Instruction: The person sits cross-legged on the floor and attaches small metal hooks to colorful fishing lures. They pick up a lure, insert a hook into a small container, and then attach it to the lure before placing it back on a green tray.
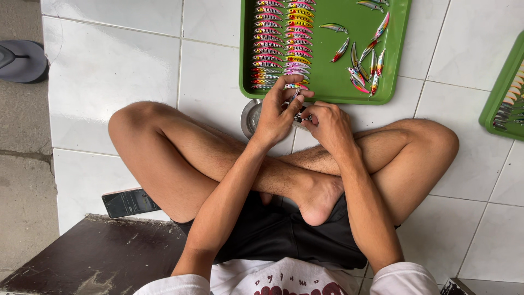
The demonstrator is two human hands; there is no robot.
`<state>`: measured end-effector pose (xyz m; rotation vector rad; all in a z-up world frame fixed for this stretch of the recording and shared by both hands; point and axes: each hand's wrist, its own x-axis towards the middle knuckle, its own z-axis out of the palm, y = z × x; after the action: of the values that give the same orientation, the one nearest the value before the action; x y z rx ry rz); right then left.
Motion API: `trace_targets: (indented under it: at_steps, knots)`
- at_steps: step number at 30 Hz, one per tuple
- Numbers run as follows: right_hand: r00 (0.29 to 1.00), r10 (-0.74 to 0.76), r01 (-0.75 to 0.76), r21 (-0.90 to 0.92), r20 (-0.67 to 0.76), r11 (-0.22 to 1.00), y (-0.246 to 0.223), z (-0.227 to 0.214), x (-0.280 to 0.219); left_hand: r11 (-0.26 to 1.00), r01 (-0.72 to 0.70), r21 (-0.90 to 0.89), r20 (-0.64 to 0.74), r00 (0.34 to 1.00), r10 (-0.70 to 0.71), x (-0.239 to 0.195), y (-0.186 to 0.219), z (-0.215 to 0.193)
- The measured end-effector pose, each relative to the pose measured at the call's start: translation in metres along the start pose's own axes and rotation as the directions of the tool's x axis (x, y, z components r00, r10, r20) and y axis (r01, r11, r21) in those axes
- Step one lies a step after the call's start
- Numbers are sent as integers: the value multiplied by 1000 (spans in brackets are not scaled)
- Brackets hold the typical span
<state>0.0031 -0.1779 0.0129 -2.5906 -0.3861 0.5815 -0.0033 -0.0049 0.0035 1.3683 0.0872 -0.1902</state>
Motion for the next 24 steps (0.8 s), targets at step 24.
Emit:
trace_targets:
  at_steps: [24]
  knots:
    - [918,-156,356,584,-364,730,-1,-34,-14,998,36,47,-43,999,-34,-4,-11,10]
